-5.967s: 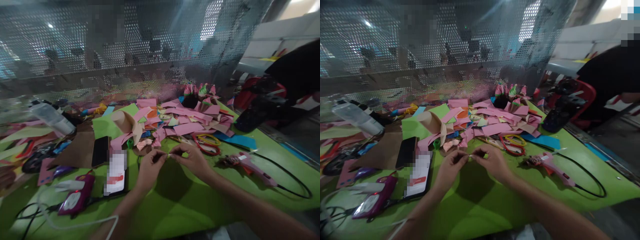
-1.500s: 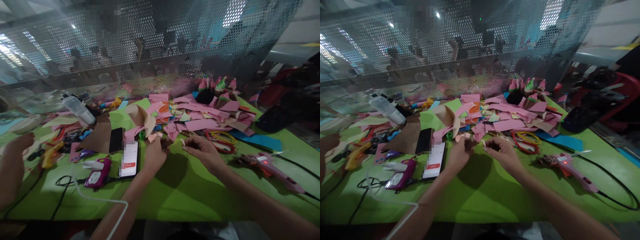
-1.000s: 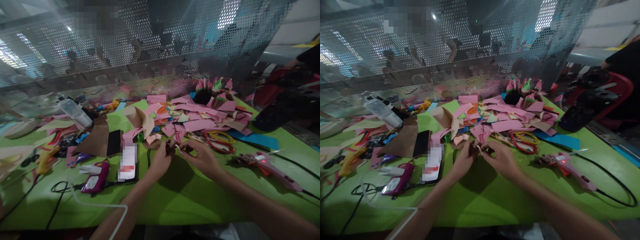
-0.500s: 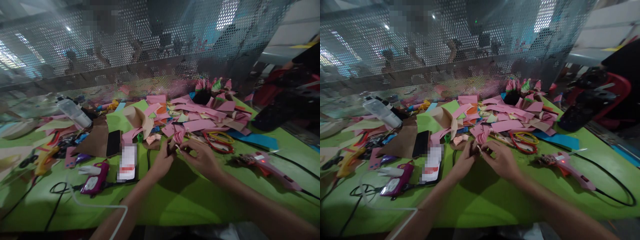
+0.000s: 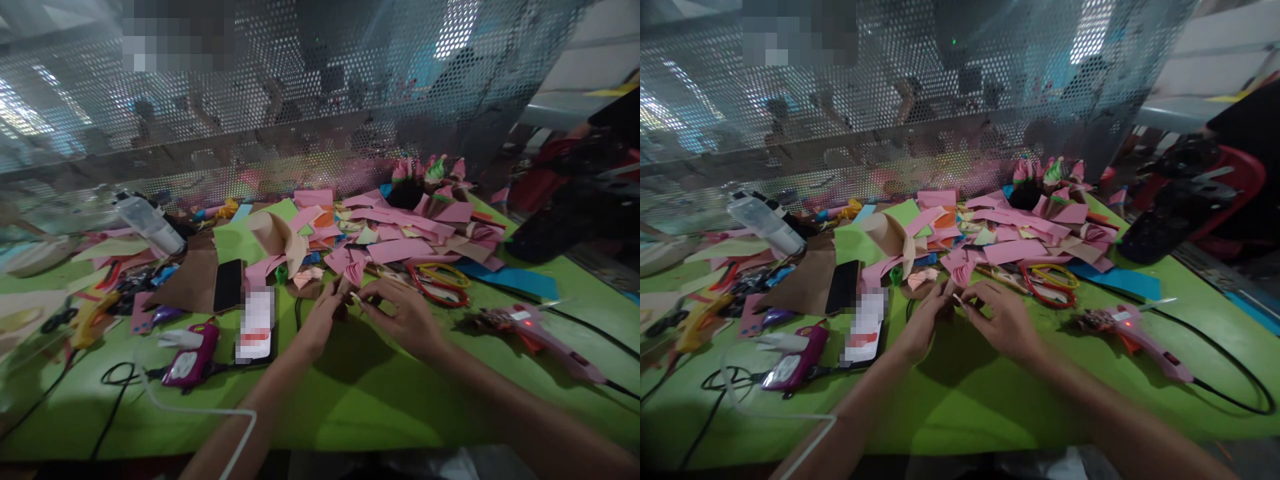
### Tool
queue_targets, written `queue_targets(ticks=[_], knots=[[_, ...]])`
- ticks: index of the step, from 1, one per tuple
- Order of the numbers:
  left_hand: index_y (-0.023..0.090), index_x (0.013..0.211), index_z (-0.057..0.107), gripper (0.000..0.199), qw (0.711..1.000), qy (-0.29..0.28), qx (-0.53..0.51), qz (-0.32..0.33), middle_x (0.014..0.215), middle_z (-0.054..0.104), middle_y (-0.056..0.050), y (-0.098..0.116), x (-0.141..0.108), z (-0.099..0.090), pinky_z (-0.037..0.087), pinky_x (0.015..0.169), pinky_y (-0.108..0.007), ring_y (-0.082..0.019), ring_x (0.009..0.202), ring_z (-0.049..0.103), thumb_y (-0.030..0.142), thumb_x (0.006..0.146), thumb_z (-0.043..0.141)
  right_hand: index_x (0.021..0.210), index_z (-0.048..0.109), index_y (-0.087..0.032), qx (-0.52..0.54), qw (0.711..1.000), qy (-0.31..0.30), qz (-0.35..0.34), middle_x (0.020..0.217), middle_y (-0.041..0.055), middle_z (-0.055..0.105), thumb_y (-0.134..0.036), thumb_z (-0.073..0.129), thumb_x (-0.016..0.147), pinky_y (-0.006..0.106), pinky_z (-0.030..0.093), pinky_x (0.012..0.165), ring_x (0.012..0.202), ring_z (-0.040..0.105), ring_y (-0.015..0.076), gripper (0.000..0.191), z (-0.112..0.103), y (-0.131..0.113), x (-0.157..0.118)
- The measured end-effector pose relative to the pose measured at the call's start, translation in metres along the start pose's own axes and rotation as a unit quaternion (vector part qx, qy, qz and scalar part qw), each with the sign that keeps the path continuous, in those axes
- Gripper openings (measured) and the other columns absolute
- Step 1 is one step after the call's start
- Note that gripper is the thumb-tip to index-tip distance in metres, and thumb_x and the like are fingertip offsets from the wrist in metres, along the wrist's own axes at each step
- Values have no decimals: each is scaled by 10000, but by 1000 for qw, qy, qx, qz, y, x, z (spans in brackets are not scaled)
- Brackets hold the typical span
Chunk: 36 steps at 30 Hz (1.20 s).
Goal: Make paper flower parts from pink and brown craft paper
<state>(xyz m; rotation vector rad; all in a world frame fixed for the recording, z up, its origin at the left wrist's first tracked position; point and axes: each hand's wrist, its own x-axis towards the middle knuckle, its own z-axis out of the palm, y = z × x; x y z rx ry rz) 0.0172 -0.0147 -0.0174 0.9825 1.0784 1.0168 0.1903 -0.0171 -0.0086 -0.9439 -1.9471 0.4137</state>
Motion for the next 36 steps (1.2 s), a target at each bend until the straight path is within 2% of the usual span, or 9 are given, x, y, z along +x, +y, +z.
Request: queue_targets(ticks=[7, 13, 18, 22, 27, 32, 36], knots=[[207, 1219, 598, 496, 999, -40, 36, 9, 1008, 637, -30, 0, -2, 2, 426, 701, -250, -155, 799, 532, 177, 735, 497, 900, 650, -207, -21, 1000, 11, -1, 844, 38, 708, -177, 587, 900, 288, 495, 681, 763, 655, 185, 70, 1, 3, -1], [215, 1184, 583, 499, 995, -33, 88, 30, 1001, 587, -19, -5, 1, 0, 380, 643, -237, -148, 763, 446, 171, 700, 471, 893, 655, -207, -34, 999, 8, -1, 825, 36, 713, -177, 578, 903, 287, 490, 667, 739, 661, 186, 83, 0, 2, 1], [212, 1304, 560, 597, 995, -24, 96, 29, 1127, 621, -43, -2, -2, 1, 421, 846, -276, -205, 1013, 503, 181, 715, 465, 880, 666, -213, -42, 999, 14, 1, 824, 44, 717, -196, 575, 906, 288, 500, 672, 746, 664, 193, 96, 1, 1, 0], [220, 1330, 571, 571, 998, -26, 58, 18, 1194, 643, -42, -1, -4, 4, 384, 1010, -314, -239, 1190, 493, 220, 761, 524, 888, 666, -209, -52, 999, 14, 0, 825, 50, 716, -195, 566, 912, 294, 498, 664, 740, 658, 194, 104, 1, 1, 0], [215, 1271, 622, 444, 999, -30, -1, 39, 1241, 656, -56, -2, -3, 7, 347, 1092, -332, -242, 1286, 489, 296, 836, 579, 882, 666, -216, -65, 998, 7, -5, 841, 53, 720, -176, 572, 899, 304, 488, 658, 754, 663, 205, 104, 2, 2, -1], [220, 1202, 661, 436, 999, -16, -3, 46, 1249, 660, -73, 0, -5, 9, 339, 1109, -329, -243, 1284, 500, 494, 864, 638, 872, 656, -218, -88, 996, 3, -22, 820, 47, 715, -169, 577, 897, 307, 478, 659, 741, 656, 206, 95, 3, 4, -2], [243, 1141, 681, 425, 998, -8, 22, 52, 1165, 669, -49, 0, -5, 7, 382, 1060, -315, -228, 1194, 535, 544, 842, 661, 887, 650, -212, -98, 995, 1, -35, 820, 46, 717, -179, 573, 908, 305, 483, 668, 751, 659, 204, 86, 3, 3, -2]])
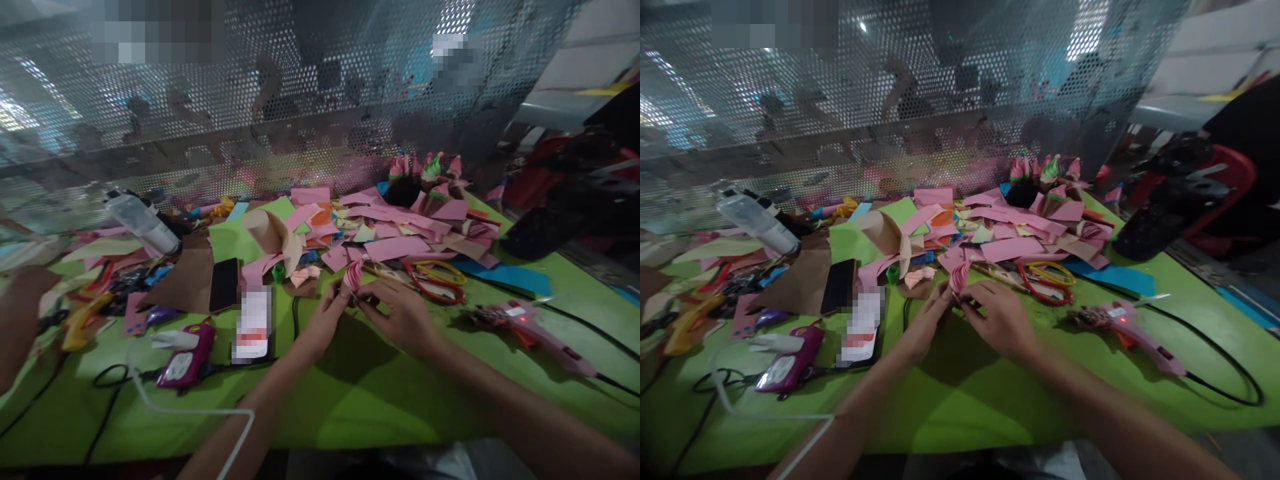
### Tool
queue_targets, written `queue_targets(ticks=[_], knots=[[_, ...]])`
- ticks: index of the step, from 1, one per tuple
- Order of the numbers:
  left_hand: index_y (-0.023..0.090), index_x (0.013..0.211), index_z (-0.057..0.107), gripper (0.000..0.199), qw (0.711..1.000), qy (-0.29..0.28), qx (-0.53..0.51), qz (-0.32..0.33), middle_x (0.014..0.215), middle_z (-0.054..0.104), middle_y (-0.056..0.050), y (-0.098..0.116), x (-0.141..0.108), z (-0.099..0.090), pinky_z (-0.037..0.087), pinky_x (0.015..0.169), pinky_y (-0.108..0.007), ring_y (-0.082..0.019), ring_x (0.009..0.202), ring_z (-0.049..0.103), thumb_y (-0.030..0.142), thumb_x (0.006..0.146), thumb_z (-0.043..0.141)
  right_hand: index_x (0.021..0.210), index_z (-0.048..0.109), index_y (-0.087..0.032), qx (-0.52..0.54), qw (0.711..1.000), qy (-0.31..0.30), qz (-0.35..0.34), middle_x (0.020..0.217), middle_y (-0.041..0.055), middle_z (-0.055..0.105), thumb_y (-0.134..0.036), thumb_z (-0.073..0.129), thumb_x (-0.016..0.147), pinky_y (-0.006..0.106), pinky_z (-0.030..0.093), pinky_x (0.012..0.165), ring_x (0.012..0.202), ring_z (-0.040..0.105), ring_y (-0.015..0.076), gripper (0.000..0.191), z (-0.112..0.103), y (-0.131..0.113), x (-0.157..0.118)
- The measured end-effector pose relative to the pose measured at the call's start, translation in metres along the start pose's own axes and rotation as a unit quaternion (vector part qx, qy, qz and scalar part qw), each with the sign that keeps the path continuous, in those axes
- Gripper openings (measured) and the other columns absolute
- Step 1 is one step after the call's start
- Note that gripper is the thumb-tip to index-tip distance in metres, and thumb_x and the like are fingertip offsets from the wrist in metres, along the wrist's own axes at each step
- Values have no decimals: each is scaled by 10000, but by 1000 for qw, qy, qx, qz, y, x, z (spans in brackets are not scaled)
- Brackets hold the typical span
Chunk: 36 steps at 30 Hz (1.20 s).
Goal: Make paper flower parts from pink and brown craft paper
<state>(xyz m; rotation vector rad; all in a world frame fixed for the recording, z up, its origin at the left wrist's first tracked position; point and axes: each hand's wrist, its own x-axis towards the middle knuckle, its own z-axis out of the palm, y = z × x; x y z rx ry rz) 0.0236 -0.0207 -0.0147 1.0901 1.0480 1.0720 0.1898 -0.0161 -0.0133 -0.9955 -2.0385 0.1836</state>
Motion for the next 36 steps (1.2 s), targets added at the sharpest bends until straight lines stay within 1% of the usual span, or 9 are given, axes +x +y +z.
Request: queue_targets(ticks=[2, 5, 11, 18, 24, 29, 32, 36], knots=[[245, 1124, 679, 418, 1000, 2, 8, -6, 1095, 667, -36, -1, 0, -1, 410, 1019, -307, -216, 1125, 553, 548, 836, 667, 887, 649, -208, 0, 1000, 1, -6, 818, 46, 720, -183, 564, 917, 304, 487, 676, 753, 661, 199, 93, 0, -1, 0], [242, 1122, 669, 420, 1000, 10, 5, -19, 1031, 657, -26, -1, 0, -1, 436, 963, -293, -210, 1085, 559, 536, 822, 687, 877, 650, -209, -1, 1000, 0, -5, 814, 44, 724, -184, 558, 918, 306, 485, 675, 746, 659, 195, 104, -1, -2, 1], [238, 1091, 674, 398, 999, 31, -4, -31, 1048, 658, -22, 0, -1, 0, 446, 910, -276, -189, 1012, 563, 512, 805, 717, 874, 653, -213, 0, 1000, -8, -1, 812, 49, 726, -187, 555, 917, 312, 485, 675, 747, 663, 198, 111, -2, -2, 1], [232, 1105, 689, 409, 999, 35, -15, -37, 1077, 679, -32, -3, 0, -1, 446, 932, -277, -209, 1104, 568, 504, 801, 722, 881, 675, -216, 18, 1000, -5, 16, 807, 43, 721, -200, 585, 909, 304, 490, 679, 744, 661, 195, 96, -1, -2, 1], [255, 1081, 725, 478, 993, 39, -77, -75, 1119, 695, -22, -4, 1, -1, 447, 959, -288, -210, 1125, 578, 546, 708, 795, 861, 676, -212, 32, 999, 8, 26, 793, 39, 717, -193, 610, 899, 295, 501, 670, 727, 662, 191, 79, -2, -3, 2], [255, 1113, 725, 572, 983, 63, -112, -128, 1087, 711, -25, -4, 1, -1, 470, 915, -292, -190, 1045, 616, 544, 636, 848, 847, 675, -216, 64, 997, 19, 50, 778, 36, 715, -191, 626, 877, 285, 512, 643, 693, 659, 188, 63, -3, -5, 3], [256, 1128, 720, 587, 983, 65, -121, -125, 1099, 712, -29, -6, 1, -2, 470, 898, -278, -175, 1016, 623, 544, 634, 850, 822, 666, -217, 90, 993, 23, 72, 761, 29, 708, -195, 632, 866, 278, 506, 618, 680, 650, 185, 59, -3, -5, 4], [236, 1107, 721, 549, 986, 60, -103, -120, 988, 712, -21, -8, 2, -4, 472, 803, -252, -155, 900, 622, 561, 675, 813, 811, 663, -220, 121, 988, 32, 92, 755, 28, 706, -208, 622, 868, 281, 505, 615, 675, 640, 181, 71, -2, -5, 4]])
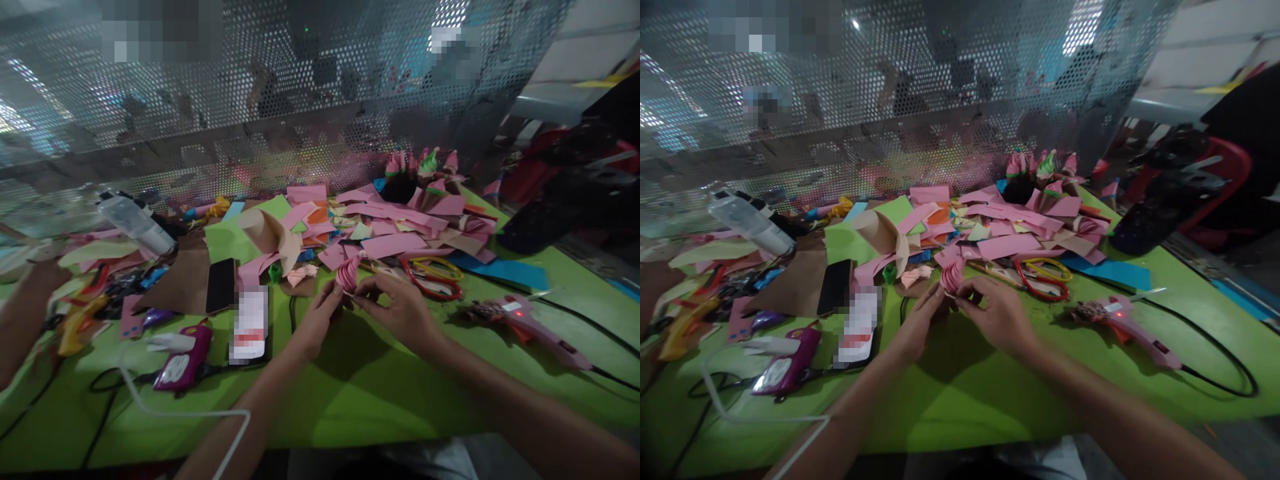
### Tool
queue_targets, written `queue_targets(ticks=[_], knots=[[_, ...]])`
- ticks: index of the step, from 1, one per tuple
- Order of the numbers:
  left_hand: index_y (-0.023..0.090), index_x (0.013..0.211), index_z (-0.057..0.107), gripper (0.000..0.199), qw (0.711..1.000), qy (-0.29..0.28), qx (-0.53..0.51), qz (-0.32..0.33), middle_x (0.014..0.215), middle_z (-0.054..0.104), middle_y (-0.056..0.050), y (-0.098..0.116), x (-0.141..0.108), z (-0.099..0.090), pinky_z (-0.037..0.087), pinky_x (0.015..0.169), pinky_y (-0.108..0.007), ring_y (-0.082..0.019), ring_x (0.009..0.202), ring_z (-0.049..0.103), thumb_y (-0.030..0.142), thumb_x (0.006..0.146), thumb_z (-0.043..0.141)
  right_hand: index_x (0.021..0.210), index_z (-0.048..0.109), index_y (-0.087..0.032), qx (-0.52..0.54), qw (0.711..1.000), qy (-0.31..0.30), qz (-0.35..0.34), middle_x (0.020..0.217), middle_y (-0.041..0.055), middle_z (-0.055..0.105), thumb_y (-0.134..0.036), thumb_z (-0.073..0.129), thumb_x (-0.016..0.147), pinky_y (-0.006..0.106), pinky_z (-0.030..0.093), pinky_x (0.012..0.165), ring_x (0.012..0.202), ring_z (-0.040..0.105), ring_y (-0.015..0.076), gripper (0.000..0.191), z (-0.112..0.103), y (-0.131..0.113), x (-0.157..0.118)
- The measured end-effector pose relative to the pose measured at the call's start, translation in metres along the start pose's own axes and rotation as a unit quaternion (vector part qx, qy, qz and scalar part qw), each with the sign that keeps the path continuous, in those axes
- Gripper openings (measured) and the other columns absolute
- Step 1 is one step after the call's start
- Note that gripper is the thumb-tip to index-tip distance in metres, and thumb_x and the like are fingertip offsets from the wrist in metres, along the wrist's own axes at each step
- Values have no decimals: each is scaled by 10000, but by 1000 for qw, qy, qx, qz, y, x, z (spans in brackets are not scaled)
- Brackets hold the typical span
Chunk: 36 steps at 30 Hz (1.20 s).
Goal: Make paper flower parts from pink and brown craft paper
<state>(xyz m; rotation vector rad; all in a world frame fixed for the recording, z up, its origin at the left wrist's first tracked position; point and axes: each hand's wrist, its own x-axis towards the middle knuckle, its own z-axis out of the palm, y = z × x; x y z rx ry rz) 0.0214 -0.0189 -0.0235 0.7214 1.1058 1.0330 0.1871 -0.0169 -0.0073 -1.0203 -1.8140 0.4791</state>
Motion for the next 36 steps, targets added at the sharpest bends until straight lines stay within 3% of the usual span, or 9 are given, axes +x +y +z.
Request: queue_targets(ticks=[12, 18, 26, 36], knots=[[247, 1109, 733, 585, 999, -5, -31, -30, 1029, 735, -19, 2, -1, 0, 493, 830, -256, -156, 930, 651, 538, 619, 863, 795, 639, -212, 31, 999, 0, 19, 718, 9, 675, -195, 657, 838, 269, 489, 610, 650, 616, 164, 50, -1, 1, 1], [238, 1105, 737, 621, 999, -8, -31, -26, 989, 739, -17, 2, 0, -1, 493, 768, -236, -141, 858, 650, 557, 589, 872, 777, 642, -208, 55, 998, -11, 42, 689, -3, 666, -208, 692, 826, 260, 476, 599, 633, 606, 156, 70, -1, 3, 2], [270, 1130, 726, 577, 998, -11, -51, -28, 1176, 719, -28, -1, 1, -1, 473, 929, -285, -214, 1125, 622, 492, 620, 878, 826, 644, -211, 94, 992, -40, 79, 747, 14, 672, -359, 712, 839, 277, 475, 620, 679, 604, 168, 162, -3, 1, 2], [265, 1098, 731, 516, 998, -54, -19, -7, 1102, 708, -20, 1, -3, 1, 448, 913, -269, -193, 1067, 606, 502, 655, 850, 766, 607, -212, 56, 995, -26, 80, 699, 8, 661, -332, 662, 866, 270, 441, 602, 643, 577, 158, 165, -1, 2, 1]])
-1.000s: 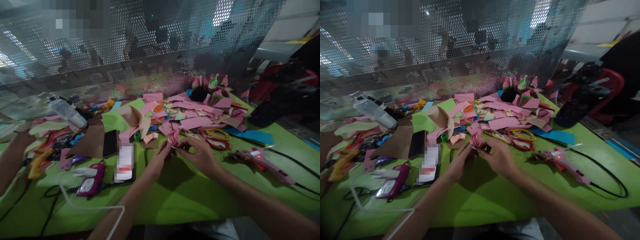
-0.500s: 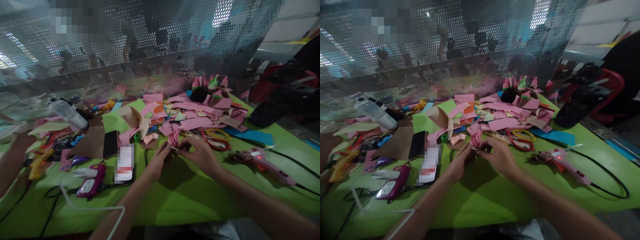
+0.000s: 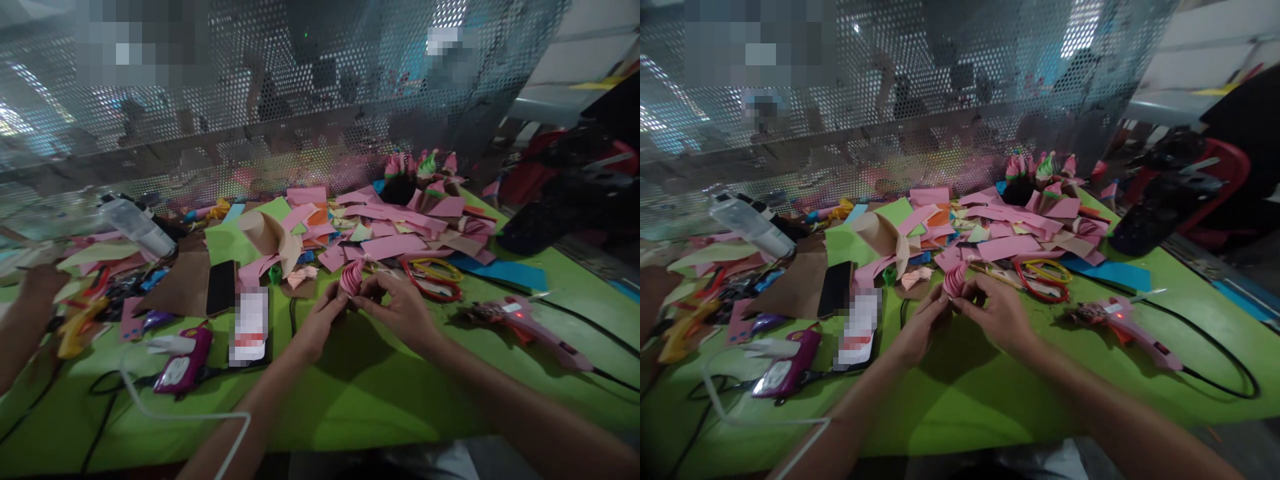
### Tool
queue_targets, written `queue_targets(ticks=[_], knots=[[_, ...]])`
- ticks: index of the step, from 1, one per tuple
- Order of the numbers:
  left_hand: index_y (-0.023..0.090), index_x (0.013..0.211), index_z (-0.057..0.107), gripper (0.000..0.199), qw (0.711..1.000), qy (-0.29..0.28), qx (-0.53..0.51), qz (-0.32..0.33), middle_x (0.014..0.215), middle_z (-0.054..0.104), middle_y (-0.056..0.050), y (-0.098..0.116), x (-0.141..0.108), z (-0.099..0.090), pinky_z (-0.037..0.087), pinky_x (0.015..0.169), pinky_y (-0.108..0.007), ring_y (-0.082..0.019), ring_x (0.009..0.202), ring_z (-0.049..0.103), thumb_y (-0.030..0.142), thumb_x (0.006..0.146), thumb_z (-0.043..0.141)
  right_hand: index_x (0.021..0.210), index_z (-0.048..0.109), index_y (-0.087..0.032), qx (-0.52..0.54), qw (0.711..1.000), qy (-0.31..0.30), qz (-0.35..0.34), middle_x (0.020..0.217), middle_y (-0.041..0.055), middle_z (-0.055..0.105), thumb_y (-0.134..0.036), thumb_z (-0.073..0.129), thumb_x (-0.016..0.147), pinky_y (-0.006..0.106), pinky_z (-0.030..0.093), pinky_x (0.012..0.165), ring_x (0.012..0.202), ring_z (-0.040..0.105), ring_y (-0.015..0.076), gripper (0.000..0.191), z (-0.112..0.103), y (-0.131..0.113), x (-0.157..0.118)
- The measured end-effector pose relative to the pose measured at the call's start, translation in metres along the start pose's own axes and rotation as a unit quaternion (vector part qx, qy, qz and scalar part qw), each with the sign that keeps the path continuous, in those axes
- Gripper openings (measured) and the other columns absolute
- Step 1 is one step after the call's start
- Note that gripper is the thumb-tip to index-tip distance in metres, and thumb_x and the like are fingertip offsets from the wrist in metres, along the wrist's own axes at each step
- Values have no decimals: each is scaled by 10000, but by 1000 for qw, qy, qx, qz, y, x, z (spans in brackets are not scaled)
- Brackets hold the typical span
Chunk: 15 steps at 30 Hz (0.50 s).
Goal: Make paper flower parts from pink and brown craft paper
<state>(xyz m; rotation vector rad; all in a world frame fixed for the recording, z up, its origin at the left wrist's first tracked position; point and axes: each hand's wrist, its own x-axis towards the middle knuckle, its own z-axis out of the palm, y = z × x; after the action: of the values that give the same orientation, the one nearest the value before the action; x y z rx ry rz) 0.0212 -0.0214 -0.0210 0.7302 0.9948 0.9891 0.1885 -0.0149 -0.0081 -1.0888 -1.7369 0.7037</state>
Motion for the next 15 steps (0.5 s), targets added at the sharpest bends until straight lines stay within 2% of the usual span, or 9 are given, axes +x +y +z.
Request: queue_targets(ticks=[3, 10, 15], knots=[[263, 1070, 738, 512, 1000, -6, 2, 7, 1068, 704, -14, 0, 0, 0, 445, 910, -267, -189, 1054, 602, 515, 640, 856, 779, 609, -211, -2, 1000, 5, -5, 709, 7, 653, -336, 665, 863, 267, 436, 600, 650, 573, 157, 161, 0, -1, 0], [266, 1078, 740, 520, 999, -28, -10, 46, 1137, 707, -22, 0, -1, 4, 409, 1033, -301, -228, 1199, 560, 493, 630, 874, 778, 592, -211, -33, 999, 10, -20, 719, 6, 633, -341, 669, 867, 270, 422, 611, 662, 561, 157, 176, -1, -1, -1], [269, 1118, 730, 530, 998, -31, -12, 45, 1194, 703, -25, 0, 0, 5, 395, 1077, -336, -245, 1246, 549, 517, 664, 846, 766, 583, -210, -38, 999, 10, -17, 706, 4, 625, -334, 657, 864, 271, 409, 600, 652, 555, 158, 174, -1, -1, -1]])
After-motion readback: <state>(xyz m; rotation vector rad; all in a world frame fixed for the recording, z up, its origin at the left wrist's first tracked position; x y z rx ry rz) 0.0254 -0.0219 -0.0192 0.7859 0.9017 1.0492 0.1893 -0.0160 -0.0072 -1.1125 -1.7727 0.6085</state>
